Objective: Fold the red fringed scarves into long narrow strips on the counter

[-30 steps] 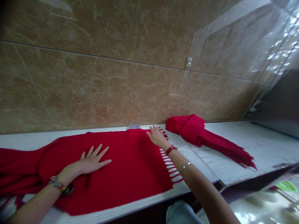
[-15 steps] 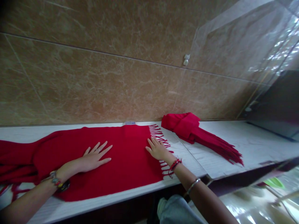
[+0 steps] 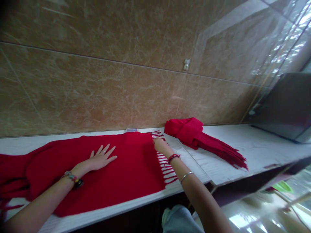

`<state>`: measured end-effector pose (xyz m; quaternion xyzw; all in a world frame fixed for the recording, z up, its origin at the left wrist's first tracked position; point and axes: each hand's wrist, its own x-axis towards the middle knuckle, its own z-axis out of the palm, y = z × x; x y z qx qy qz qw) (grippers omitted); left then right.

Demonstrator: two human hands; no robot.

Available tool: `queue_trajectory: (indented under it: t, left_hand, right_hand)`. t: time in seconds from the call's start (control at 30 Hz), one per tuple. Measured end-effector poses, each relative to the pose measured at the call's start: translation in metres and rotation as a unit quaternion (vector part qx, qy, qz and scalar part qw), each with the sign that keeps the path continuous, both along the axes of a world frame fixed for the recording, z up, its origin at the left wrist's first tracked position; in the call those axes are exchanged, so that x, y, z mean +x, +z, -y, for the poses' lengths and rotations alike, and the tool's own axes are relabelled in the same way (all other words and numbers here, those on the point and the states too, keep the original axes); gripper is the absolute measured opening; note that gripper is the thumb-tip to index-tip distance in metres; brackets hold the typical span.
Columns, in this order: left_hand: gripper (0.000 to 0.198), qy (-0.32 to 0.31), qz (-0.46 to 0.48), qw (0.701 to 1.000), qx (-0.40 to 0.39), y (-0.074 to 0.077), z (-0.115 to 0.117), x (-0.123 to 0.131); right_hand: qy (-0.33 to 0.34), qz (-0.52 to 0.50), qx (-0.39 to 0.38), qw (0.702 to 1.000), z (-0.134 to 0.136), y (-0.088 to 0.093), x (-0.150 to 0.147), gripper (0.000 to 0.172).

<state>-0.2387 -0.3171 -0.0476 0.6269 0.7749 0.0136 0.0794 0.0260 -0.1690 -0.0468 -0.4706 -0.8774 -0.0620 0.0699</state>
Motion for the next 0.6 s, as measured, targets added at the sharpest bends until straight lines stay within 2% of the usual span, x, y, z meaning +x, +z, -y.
queue_trajectory:
  t: [0.1, 0.2, 0.3, 0.4, 0.53, 0.6]
  left_hand:
    - [0.069, 0.008, -0.005, 1.000, -0.011, -0.003, 0.001, 0.001]
    - [0.068, 0.012, -0.006, 1.000, -0.012, -0.001, 0.004, 0.003]
    - [0.068, 0.012, -0.004, 1.000, -0.004, -0.002, 0.004, 0.003]
    - [0.069, 0.006, 0.000, 1.000, 0.016, -0.007, 0.003, 0.001]
    - [0.071, -0.003, 0.005, 0.999, 0.034, -0.011, 0.003, 0.000]
    - [0.071, -0.004, 0.004, 1.000, 0.031, -0.011, 0.004, 0.001]
  right_hand:
    - [-0.058, 0.004, 0.000, 0.998, -0.005, -0.004, 0.017, 0.031]
    - [-0.124, -0.002, 0.009, 0.992, -0.008, 0.000, 0.041, 0.032]
    - [-0.132, -0.013, 0.016, 0.991, -0.004, 0.009, 0.046, 0.032]
    - [-0.064, -0.023, 0.024, 0.997, 0.015, 0.009, 0.025, 0.036]
    - [0.100, -0.026, 0.009, 0.995, 0.051, -0.015, -0.003, 0.051]
    - [0.133, -0.017, 0.003, 0.991, 0.059, -0.028, 0.000, 0.051]
